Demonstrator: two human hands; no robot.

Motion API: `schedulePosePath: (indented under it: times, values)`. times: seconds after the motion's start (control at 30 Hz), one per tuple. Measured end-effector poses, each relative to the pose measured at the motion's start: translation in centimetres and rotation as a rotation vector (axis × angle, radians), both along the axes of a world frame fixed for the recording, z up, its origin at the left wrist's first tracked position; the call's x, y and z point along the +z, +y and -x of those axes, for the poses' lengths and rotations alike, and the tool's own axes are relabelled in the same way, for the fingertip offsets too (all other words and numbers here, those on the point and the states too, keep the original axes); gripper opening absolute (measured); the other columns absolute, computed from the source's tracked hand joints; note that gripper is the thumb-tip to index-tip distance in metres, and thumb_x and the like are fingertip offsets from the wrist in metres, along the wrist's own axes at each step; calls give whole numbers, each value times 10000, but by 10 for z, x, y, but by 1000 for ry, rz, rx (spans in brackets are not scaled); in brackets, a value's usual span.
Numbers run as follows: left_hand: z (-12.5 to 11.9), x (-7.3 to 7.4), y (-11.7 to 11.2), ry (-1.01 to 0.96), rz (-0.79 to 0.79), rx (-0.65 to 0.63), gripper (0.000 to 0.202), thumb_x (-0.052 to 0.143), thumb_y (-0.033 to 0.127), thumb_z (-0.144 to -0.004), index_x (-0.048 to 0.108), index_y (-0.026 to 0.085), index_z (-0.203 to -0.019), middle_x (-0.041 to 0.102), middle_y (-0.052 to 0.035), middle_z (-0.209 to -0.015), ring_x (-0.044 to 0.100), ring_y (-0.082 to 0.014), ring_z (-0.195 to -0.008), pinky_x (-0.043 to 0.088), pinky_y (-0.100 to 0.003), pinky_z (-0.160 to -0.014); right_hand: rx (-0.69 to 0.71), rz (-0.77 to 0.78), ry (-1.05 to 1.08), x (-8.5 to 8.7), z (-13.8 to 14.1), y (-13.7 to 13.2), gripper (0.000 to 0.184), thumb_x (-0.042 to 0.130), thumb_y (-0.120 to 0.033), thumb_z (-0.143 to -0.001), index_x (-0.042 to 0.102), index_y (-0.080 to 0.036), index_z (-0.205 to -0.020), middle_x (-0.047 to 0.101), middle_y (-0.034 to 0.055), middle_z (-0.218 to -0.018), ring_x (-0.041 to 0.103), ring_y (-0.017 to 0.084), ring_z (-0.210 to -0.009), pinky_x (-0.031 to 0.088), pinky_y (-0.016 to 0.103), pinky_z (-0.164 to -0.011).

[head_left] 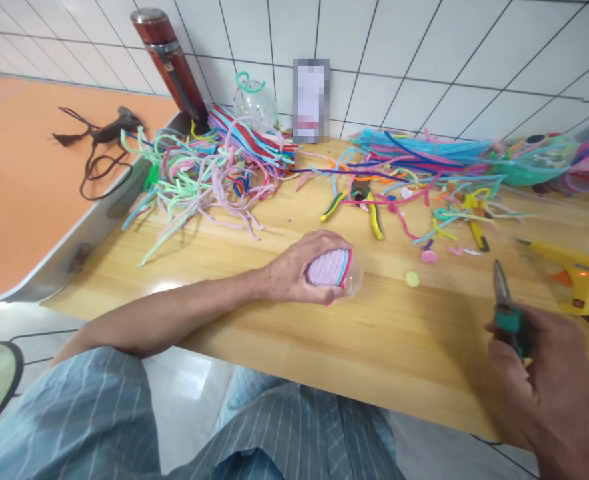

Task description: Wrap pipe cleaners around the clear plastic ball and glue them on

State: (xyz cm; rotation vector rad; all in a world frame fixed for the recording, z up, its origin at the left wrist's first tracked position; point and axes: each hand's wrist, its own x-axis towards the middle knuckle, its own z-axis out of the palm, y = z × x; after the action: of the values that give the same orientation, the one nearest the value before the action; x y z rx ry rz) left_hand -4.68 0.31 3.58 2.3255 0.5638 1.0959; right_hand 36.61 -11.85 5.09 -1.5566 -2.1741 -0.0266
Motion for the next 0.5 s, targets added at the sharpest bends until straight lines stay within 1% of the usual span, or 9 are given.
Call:
schedulePosePath:
  times: [0.03, 0.1, 0.13, 0.2, 0.23, 0.27, 0.33, 0.43, 0.5]
  values:
    - [0, 0, 0, -3, 7, 5, 688, 822, 426, -850, 562, 197, -1444, 719, -184, -1332, 705, -329, -1275, 597, -534, -1103, -6, -25, -34, 6, 12, 4, 325, 499, -360, -1034, 588, -309, -1342, 624, 132, -1029, 661, 406, -1041, 554, 546, -815]
    - [0, -1, 0, -4, 27, 20, 680, 822, 418, -846, 567, 200, -1438, 722, -178, -1325, 708, -326, -1266, 600, -530, -1097, 120, -114, -1, 16, 39, 16, 366, 506, -413, -1030, 575, -259, -1355, 675, 152, -1074, 691, 383, -1004, 590, 520, -786]
    - [0, -1, 0, -3, 37, 24, 676, 821, 415, -844, 569, 205, -1436, 723, -173, -1323, 708, -326, -1264, 600, -530, -1096, 204, -141, 12, 18, 53, 23, 353, 542, -418, -1019, 585, -253, -1328, 696, 143, -1068, 706, 337, -929, 601, 466, -725]
    - [0, -1, 0, -4, 48, 28, 670, 821, 409, -839, 574, 212, -1430, 725, -167, -1322, 710, -325, -1264, 600, -529, -1097, 333, -126, 29, 19, 75, 36, 300, 570, -382, -1009, 604, -242, -1272, 718, 119, -1044, 699, 246, -775, 593, 374, -623]
    - [0, -2, 0, -9, 47, 29, 669, 821, 405, -839, 574, 214, -1430, 726, -166, -1323, 710, -325, -1265, 600, -528, -1097, 392, -108, 39, 18, 84, 41, 277, 566, -353, -1006, 611, -239, -1255, 728, 109, -1029, 699, 223, -740, 594, 348, -603]
    - [-1, -2, 0, -17, 43, 29, 671, 821, 403, -840, 571, 213, -1433, 726, -167, -1324, 710, -325, -1268, 600, -528, -1097, 438, -87, 46, 16, 90, 45, 263, 557, -322, -1003, 615, -235, -1244, 736, 102, -1019, 707, 211, -728, 598, 330, -597]
    - [-1, -4, 0, -36, 26, 32, 687, 827, 414, -843, 562, 208, -1442, 726, -174, -1325, 711, -326, -1271, 603, -528, -1093, 497, -60, 53, 11, 97, 49, 263, 543, -272, -994, 616, -224, -1242, 751, 103, -1008, 746, 217, -777, 618, 311, -618]
    - [-2, -6, 0, -52, -6, 31, 717, 837, 442, -842, 552, 202, -1455, 725, -185, -1331, 712, -331, -1272, 605, -534, -1089, 521, -47, 49, 6, 99, 48, 269, 550, -248, -987, 611, -202, -1246, 759, 115, -998, 778, 229, -849, 632, 290, -639]
    - [-2, -7, 0, -56, -17, 27, 731, 842, 447, -839, 545, 208, -1463, 725, -185, -1333, 713, -331, -1270, 605, -538, -1087, 522, -39, 46, 4, 100, 46, 266, 551, -249, -992, 607, -199, -1247, 760, 117, -1000, 778, 221, -829, 627, 279, -623]
